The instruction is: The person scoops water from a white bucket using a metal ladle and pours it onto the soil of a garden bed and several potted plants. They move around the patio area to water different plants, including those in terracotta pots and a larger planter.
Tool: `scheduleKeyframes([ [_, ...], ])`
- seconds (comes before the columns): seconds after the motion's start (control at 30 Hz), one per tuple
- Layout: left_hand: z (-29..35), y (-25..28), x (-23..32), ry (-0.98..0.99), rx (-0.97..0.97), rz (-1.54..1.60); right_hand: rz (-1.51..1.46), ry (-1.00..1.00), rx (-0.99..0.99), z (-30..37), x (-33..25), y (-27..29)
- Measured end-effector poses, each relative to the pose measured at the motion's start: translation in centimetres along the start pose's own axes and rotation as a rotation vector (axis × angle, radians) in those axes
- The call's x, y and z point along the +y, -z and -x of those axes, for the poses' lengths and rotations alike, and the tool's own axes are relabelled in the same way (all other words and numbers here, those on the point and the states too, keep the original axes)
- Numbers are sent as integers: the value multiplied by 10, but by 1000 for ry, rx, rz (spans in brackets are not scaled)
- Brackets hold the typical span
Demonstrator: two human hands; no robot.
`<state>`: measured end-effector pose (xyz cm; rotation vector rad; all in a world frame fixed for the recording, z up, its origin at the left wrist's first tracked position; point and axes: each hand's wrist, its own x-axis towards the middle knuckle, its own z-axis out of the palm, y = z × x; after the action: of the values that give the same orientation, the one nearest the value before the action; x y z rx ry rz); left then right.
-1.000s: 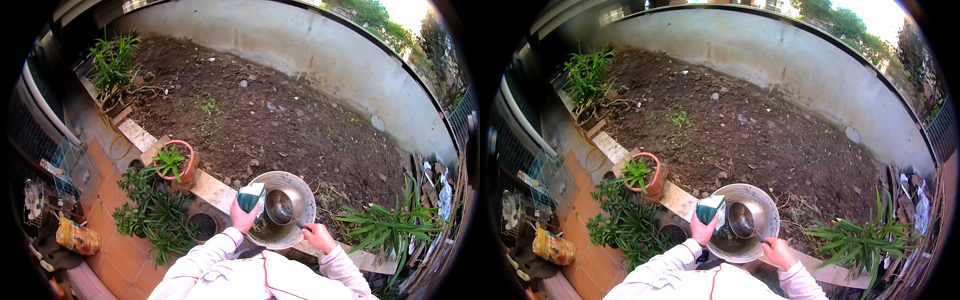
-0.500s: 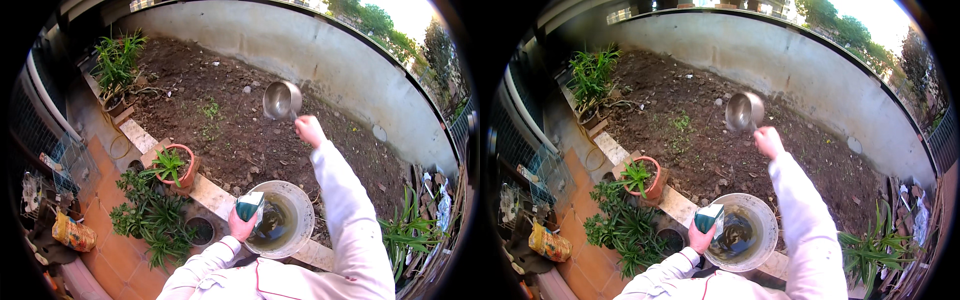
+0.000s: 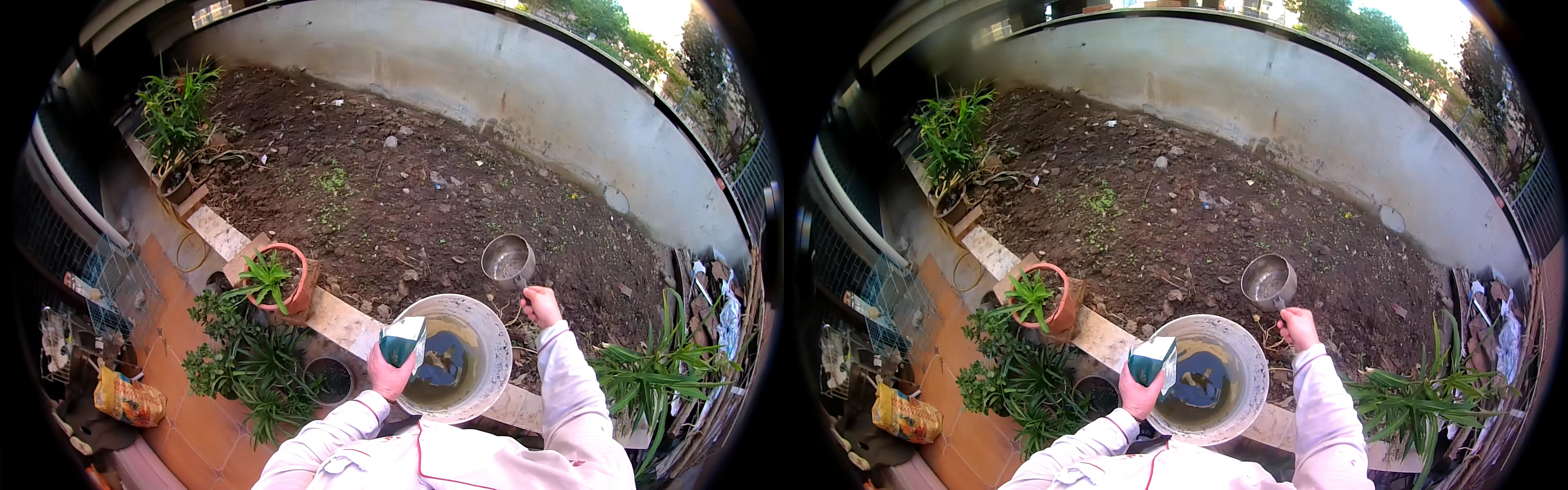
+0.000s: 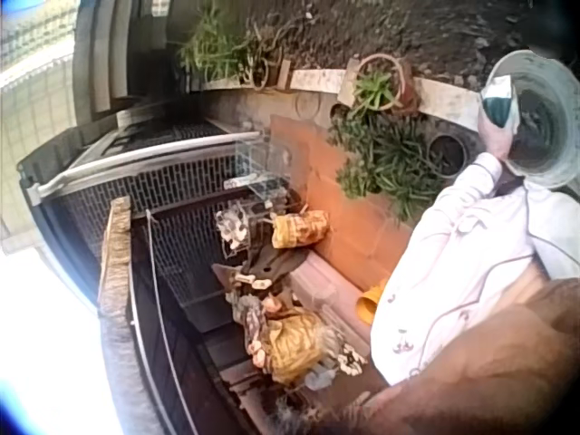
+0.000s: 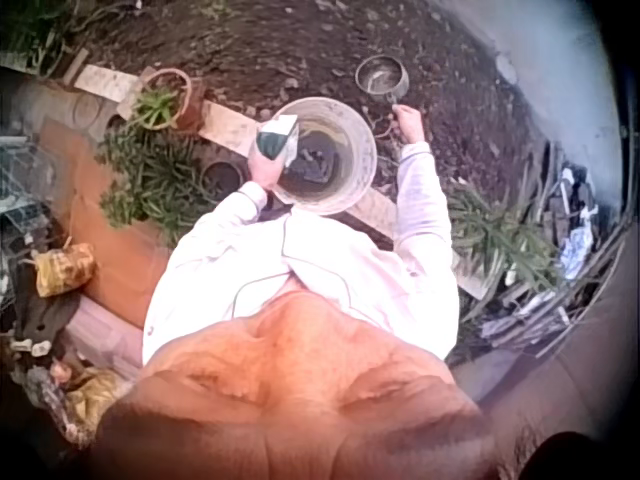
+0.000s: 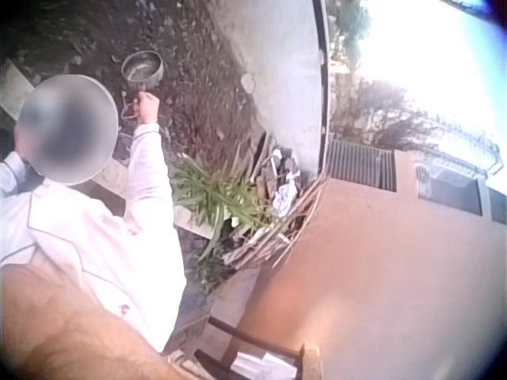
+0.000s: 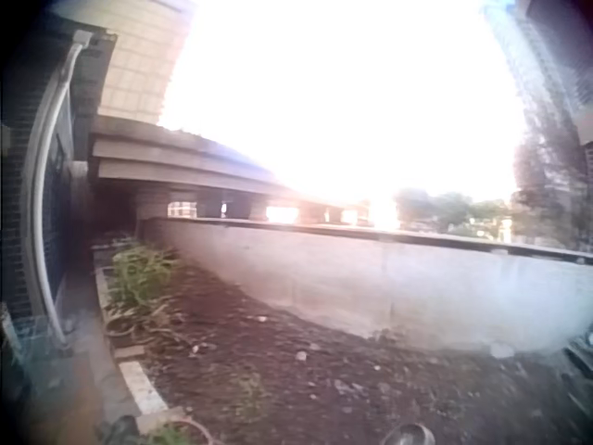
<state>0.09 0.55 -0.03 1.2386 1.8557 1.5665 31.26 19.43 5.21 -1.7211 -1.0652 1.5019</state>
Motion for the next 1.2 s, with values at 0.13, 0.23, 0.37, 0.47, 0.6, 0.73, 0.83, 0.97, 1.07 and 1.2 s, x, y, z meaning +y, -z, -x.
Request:
scheduleKeyframes([
  [0.13,-1,2,1,5,-19,-36,-130,78,-11,75,5,8],
  [0.23,-1,5,4,12,-63,-84,-185,80,-114,134,-17,14],
  [0.37,0,1,-2,11,7,-11,-133,-3,-316,179,-24,20],
  [0.47,1,-1,-2,32,6,4,324,110,-348,190,-7,-5],
  [0.6,2,-2,-3,56,-7,10,990,525,-245,186,34,-54],
  [0.73,2,-2,-5,61,3,-13,1209,469,-251,174,66,-81],
  [0.83,2,-1,-2,55,7,-11,1217,461,-263,171,69,-88],
  [0.97,2,0,-1,62,5,0,1121,435,-277,170,70,-88],
  [1.07,2,0,-1,83,1,11,913,380,-289,172,70,-72],
  [1.2,2,-1,-2,73,7,11,478,74,-337,184,52,-39],
])
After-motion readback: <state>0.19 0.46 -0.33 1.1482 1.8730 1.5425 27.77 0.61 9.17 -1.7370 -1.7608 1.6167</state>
